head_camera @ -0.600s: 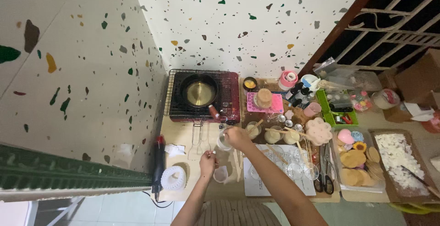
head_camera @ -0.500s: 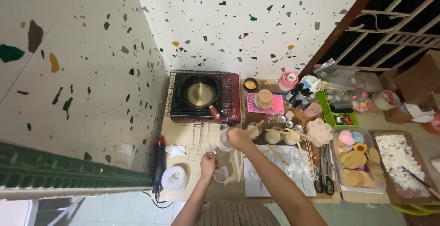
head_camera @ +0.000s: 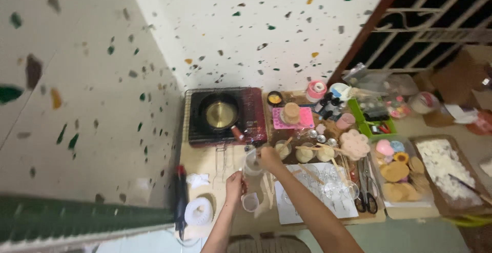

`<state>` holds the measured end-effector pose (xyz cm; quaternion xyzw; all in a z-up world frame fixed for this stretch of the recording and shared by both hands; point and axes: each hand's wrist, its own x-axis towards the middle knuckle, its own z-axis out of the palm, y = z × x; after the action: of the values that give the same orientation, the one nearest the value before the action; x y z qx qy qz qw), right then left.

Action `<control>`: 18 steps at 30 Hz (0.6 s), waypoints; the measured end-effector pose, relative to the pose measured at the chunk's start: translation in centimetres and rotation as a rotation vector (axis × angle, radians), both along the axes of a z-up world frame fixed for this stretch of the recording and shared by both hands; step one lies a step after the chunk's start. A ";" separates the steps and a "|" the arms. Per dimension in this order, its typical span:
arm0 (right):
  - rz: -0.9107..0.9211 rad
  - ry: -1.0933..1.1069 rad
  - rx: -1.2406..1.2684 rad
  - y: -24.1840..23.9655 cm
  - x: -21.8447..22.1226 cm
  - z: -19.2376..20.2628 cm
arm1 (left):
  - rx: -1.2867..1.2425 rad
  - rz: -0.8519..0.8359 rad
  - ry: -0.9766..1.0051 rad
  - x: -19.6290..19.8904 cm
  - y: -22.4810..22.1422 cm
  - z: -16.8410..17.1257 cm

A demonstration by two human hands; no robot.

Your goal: Preparing labels and decorative elements for candle packaging at a workbench.

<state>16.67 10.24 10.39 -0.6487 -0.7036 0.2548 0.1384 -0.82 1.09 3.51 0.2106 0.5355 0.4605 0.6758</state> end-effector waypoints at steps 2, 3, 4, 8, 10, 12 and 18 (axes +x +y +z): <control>-0.069 0.124 0.036 0.0 0.8 -1.5 | 0.003 -0.026 -0.016 -0.3 0.3 3.8; -0.110 0.240 0.064 -0.2 1.8 -2.2 | -0.006 -0.027 -0.038 0.2 0.3 5.7; -0.143 0.235 0.075 -0.9 2.4 -1.2 | 0.000 -0.061 -0.043 0.3 0.7 7.1; -0.387 0.690 0.297 -6.5 5.4 2.1 | 0.061 -0.001 -0.008 2.0 0.4 12.9; -0.566 1.037 0.066 -10.0 7.7 4.1 | 0.116 0.064 0.005 3.3 -0.2 16.0; -0.686 1.223 0.096 -14.1 10.9 6.4 | 0.251 0.146 0.027 5.3 -1.4 19.1; -0.931 1.563 -0.075 -25.9 23.4 0.5 | 0.444 0.212 0.094 17.0 -8.5 21.5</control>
<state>40.04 -15.70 10.85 -0.5140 -0.0675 0.5630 0.6436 16.17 -7.42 25.06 0.3176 0.4713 0.6248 0.5353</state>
